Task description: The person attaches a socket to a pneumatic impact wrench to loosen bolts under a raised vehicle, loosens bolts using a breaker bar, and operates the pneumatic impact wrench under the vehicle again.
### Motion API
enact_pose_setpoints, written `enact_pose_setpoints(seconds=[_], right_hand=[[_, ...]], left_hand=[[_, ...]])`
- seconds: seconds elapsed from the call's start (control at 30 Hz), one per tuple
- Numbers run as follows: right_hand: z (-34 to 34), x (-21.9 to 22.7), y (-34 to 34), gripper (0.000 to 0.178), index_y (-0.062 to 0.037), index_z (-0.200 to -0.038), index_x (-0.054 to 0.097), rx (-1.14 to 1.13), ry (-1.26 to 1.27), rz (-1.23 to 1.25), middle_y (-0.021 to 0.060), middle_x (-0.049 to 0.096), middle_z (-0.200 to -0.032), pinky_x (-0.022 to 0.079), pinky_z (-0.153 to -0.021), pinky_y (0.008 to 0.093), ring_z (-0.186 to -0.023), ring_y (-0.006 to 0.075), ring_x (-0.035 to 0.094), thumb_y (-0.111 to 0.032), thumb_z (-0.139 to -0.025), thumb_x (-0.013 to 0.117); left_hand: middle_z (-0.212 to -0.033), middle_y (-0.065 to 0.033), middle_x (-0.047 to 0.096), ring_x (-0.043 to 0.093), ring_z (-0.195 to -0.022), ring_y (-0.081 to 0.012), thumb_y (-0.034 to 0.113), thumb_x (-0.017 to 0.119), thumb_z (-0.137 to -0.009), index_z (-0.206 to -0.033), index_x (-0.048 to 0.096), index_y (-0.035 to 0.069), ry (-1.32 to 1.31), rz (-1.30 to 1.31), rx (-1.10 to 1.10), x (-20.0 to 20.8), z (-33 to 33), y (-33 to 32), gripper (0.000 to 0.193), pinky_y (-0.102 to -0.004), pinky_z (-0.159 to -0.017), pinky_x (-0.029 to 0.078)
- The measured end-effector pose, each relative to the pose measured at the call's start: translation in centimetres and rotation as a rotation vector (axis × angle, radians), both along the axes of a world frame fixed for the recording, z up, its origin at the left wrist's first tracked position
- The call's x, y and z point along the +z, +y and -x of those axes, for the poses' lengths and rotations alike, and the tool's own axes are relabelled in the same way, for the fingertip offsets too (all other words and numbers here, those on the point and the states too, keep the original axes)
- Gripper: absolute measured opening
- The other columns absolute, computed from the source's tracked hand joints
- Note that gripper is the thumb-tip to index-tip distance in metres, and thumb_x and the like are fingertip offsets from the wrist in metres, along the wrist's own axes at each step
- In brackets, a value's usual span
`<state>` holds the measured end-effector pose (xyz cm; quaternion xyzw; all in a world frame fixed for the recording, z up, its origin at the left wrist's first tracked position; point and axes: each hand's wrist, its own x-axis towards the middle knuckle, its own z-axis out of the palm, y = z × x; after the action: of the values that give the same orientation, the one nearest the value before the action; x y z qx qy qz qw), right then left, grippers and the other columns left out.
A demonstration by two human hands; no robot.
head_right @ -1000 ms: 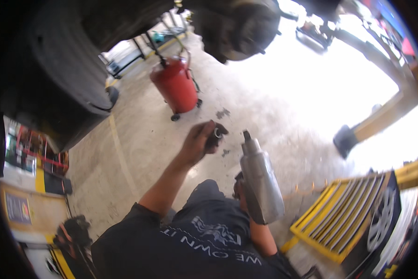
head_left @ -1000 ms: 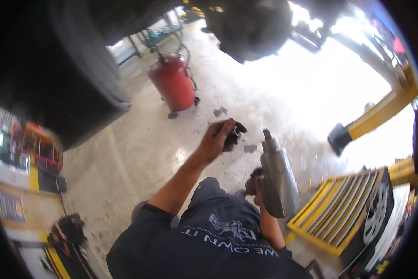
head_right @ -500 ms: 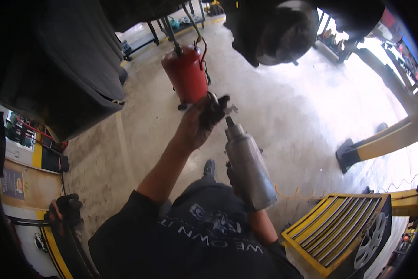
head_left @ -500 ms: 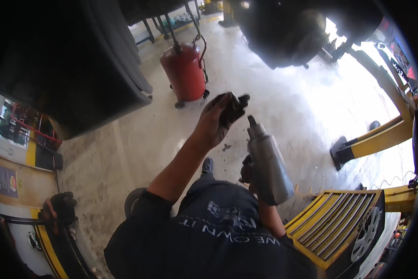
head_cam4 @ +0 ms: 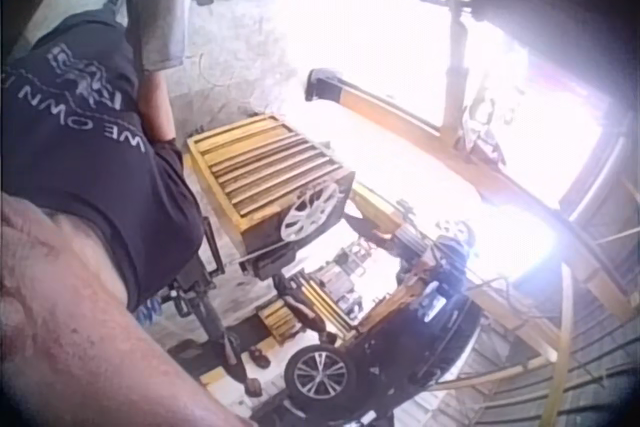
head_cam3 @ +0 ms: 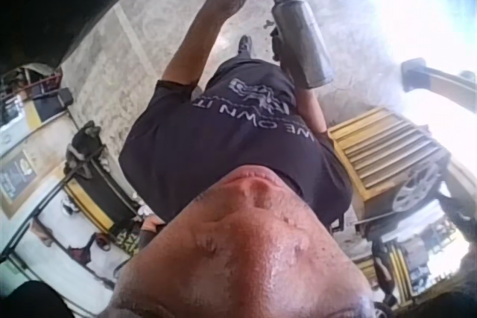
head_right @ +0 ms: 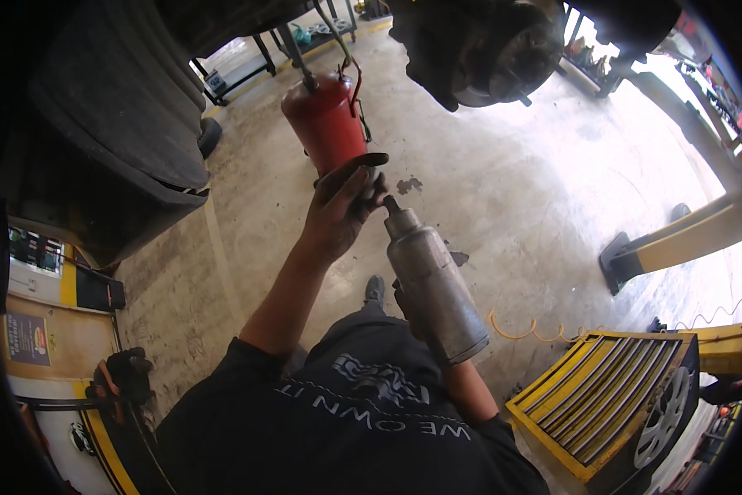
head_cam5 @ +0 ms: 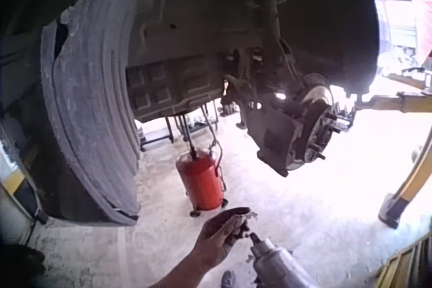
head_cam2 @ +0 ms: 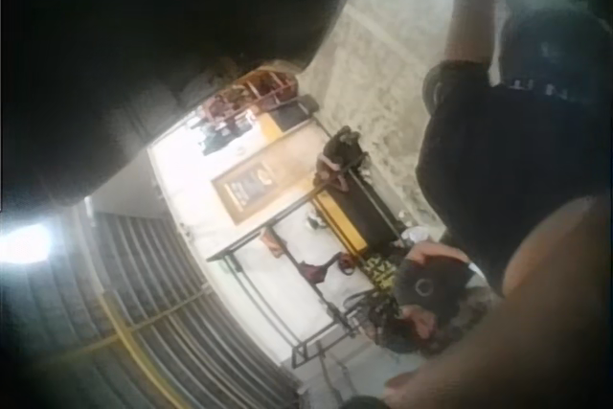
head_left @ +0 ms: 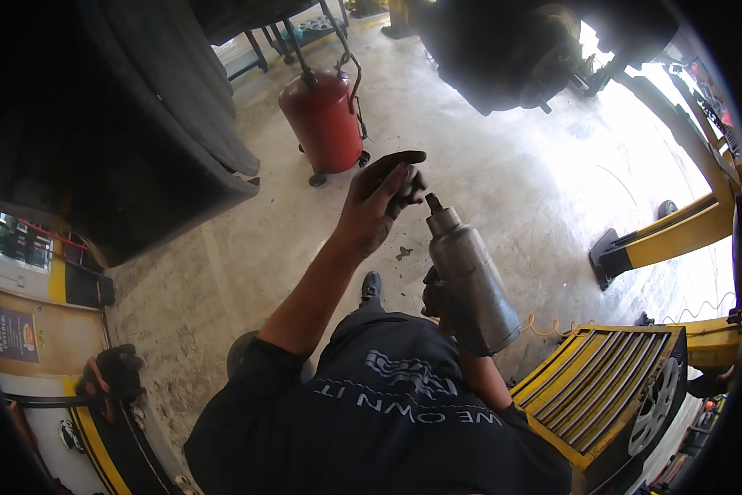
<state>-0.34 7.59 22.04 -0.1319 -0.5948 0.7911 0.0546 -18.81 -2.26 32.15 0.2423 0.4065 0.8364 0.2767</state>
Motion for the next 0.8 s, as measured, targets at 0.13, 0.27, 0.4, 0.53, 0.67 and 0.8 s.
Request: enact_pose_setpoints(seconds=[0.13, 0.27, 0.4, 0.53, 0.67, 0.8], right_hand=[[-0.5, -0.6, 0.9, 0.037, -0.0019, -0.119, 0.052, 0.000, 0.081, -0.106, 0.0048, 0.061, -0.097, 0.045, -0.075, 0.0228, -0.085, 0.0094, 0.056, -0.012, -0.085, 0.062], [0.1, -1.1, 0.4, 0.035, -0.0008, -0.120, 0.052, 0.006, 0.258, 0.200, 0.0060, 0.062, -0.095, 0.047, -0.067, 0.0221, -0.079, 0.0109, 0.058, -0.020, -0.091, 0.056], [-0.1, -2.6, 1.3, 0.037, 0.0007, -0.120, 0.052, 0.147, 0.234, 0.355, 0.0081, 0.062, -0.093, 0.046, -0.050, 0.0191, -0.067, 0.0098, 0.060, -0.028, -0.096, 0.047], [0.4, -0.8, 1.0, 0.038, 0.0004, -0.119, 0.053, 0.159, 0.229, 0.674, 0.0079, 0.062, -0.092, 0.042, -0.043, 0.0168, -0.063, 0.0079, 0.059, -0.028, -0.094, 0.052], [0.3, -1.2, 0.7, 0.038, 0.0000, -0.115, 0.055, 0.074, 0.145, 0.111, 0.0105, 0.063, -0.096, 0.048, -0.058, 0.0192, -0.074, 0.0105, 0.061, -0.027, -0.090, 0.059], [0.8, -1.7, 1.2, 0.036, -0.0027, -0.117, 0.055, 0.138, -0.077, -0.613, 0.0127, 0.060, -0.106, 0.048, -0.081, 0.0283, -0.098, 0.0173, 0.058, -0.023, -0.088, 0.058]], left_hand=[[-0.071, -0.0019, 0.046, 0.046, -0.064, -0.0131, 0.022, 0.044, -0.093, -0.108, 0.059, -0.011, 0.197, 0.196, -0.205, -0.3, 1.7, -1.2, 0.039, -0.0272, -0.065, 0.041], [-0.065, 0.0002, 0.045, 0.043, -0.058, -0.0079, 0.020, 0.041, -0.083, -0.099, 0.064, -0.008, 0.370, 0.281, -0.227, 0.8, 1.8, -0.4, 0.039, -0.0239, -0.055, 0.036], [-0.056, 0.0015, 0.043, 0.038, -0.053, -0.0058, 0.006, 0.036, -0.081, -0.089, 0.066, -0.002, 0.599, 0.382, -0.195, 2.7, 2.6, -0.4, 0.032, -0.0226, -0.051, 0.034], [-0.055, -0.0025, 0.048, 0.041, -0.050, -0.0092, 0.004, 0.037, -0.083, -0.084, 0.062, -0.001, 0.736, 0.412, -0.105, 3.5, 4.1, -0.4, 0.026, -0.0255, -0.050, 0.037], [-0.070, -0.0072, 0.059, 0.052, -0.058, -0.0109, 0.002, 0.037, -0.086, -0.084, 0.059, 0.000, 0.953, 0.537, -0.166, 3.8, 3.6, 0.1, 0.023, -0.0272, -0.058, 0.043], [-0.069, -0.0090, 0.060, 0.057, -0.060, -0.0158, 0.003, 0.037, -0.086, -0.084, 0.058, -0.001, 1.031, 0.558, -0.183, 3.8, 3.6, 0.4, 0.021, -0.0300, -0.060, 0.046]])
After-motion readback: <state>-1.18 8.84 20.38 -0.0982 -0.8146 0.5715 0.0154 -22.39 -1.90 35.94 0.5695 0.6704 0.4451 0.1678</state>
